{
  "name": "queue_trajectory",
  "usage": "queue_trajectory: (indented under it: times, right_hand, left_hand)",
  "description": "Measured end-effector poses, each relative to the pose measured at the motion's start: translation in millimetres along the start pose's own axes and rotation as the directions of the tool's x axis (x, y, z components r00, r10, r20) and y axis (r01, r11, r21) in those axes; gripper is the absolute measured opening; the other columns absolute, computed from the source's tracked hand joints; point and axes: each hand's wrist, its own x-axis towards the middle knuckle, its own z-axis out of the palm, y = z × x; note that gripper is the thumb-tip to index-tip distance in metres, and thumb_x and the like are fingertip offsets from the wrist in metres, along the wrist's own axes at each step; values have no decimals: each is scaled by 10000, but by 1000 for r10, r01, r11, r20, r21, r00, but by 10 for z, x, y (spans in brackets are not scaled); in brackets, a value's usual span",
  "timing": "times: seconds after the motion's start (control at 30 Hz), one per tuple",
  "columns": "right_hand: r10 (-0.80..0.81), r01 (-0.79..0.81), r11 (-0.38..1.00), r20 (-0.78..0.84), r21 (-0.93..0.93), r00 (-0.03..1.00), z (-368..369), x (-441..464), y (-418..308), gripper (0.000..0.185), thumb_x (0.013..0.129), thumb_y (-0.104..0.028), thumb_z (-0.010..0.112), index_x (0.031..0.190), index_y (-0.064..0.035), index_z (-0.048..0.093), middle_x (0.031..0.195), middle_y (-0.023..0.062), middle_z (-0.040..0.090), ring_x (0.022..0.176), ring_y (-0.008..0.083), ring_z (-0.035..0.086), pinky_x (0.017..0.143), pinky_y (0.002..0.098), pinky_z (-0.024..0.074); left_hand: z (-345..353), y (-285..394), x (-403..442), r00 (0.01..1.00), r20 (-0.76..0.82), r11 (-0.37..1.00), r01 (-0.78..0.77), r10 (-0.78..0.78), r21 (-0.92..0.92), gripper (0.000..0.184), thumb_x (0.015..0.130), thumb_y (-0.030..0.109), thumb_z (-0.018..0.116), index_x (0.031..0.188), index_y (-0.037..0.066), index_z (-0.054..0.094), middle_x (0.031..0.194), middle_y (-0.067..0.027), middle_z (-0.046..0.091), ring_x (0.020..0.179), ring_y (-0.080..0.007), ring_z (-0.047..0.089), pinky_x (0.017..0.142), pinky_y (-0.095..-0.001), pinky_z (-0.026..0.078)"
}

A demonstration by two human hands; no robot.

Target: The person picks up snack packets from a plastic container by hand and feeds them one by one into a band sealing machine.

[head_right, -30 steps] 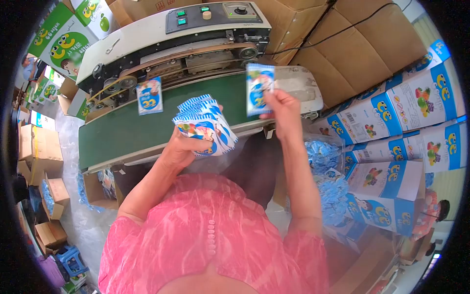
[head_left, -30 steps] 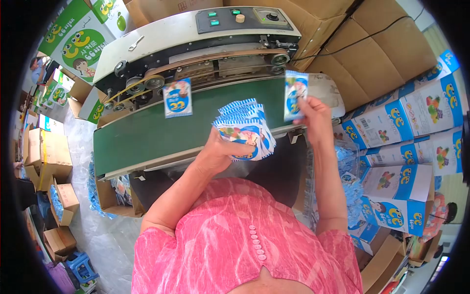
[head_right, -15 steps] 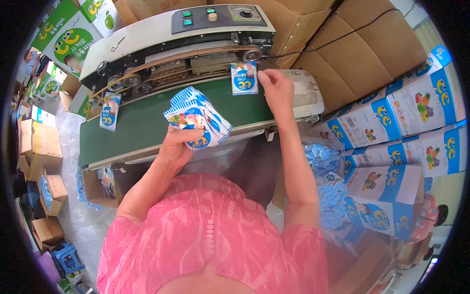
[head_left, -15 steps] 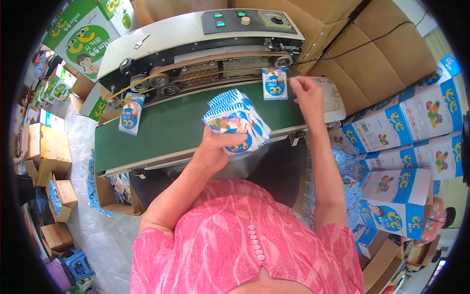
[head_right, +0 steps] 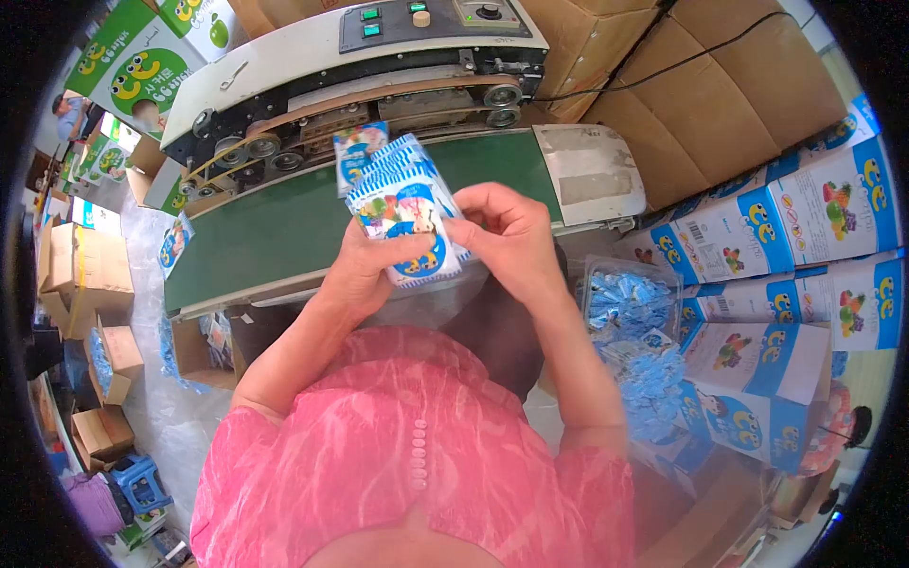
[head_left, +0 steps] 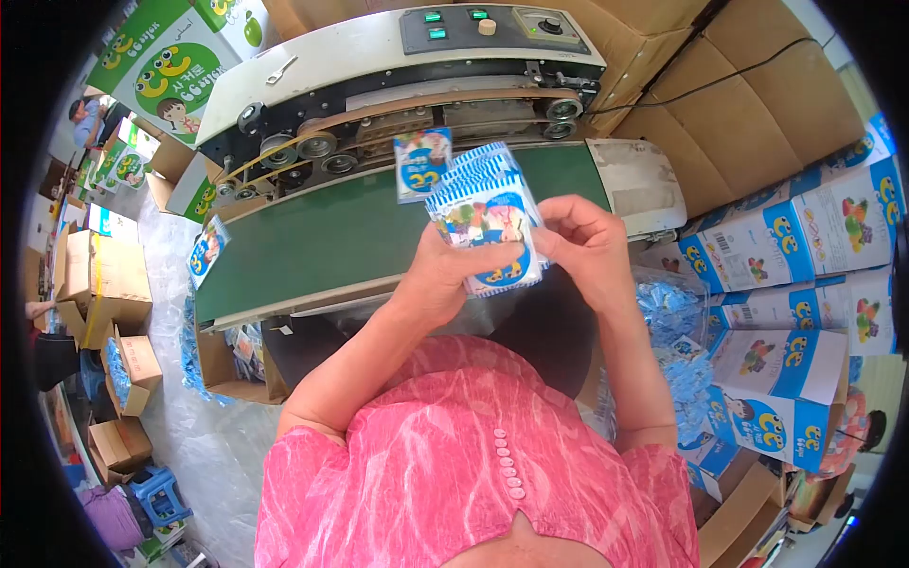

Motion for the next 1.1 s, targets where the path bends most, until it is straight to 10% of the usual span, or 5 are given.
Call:
queue_trajectory:
  times: [0.2, 0.3, 0.6, 0.87, 1.1]
  right_hand:
    - [-37, 50, 995, 145, -91, 989, -126, 25, 57, 174, 890, -114, 625, 1003, 13, 659, 955, 23, 646, 776, 44, 566, 690, 192, 456]
    - [126, -112, 983, -87, 148, 988, -72, 7, 57, 173, 898, -140, 610, 942, 17, 669, 885, 18, 659, 772, 67, 599, 642, 218, 487]
    - [145, -108, 989, -491, 103, 859, -788, 296, 271, 196, 883, -148, 621, 1004, 4, 645, 858, 43, 673, 661, 87, 626, 436, 198, 483]
    - [200, -272, 952, -389, -140, 899, -876, 782, 410, 195, 864, -141, 637, 995, 4, 638, 856, 52, 674, 677, 97, 636, 477, 195, 493]
    - [-83, -95, 880, -347, -466, 934, -438, 510, 131, 257, 851, -190, 664, 1007, 14, 652, 902, 54, 668, 754, 96, 603, 548, 227, 475]
  left_hand:
    - [-112, -86, -7, 998, 65, 1000, 24, -24, -3, 453, 680, -92, 707, 1100, 18, 581, 990, -84, 659, 878, -187, 654, 777, -318, 538]
    - [-102, -80, 12, 995, 102, 1000, 9, -6, -22, 456, 676, -96, 706, 1101, 14, 584, 997, -92, 660, 884, -194, 655, 781, -321, 539]
    - [-174, -57, 10, 997, 21, 997, -68, 69, -28, 461, 680, -96, 695, 1113, 12, 578, 997, -93, 655, 888, -201, 653, 791, -335, 536]
    - [-188, -30, -6, 999, 30, 996, -28, 31, -87, 492, 691, -74, 694, 1154, 13, 553, 1024, -101, 649, 918, -211, 648, 808, -340, 532]
    - [-201, 31, -10, 999, 8, 994, -32, 33, -109, 493, 694, -78, 689, 1159, 8, 549, 1048, -107, 647, 929, -214, 650, 817, -344, 531]
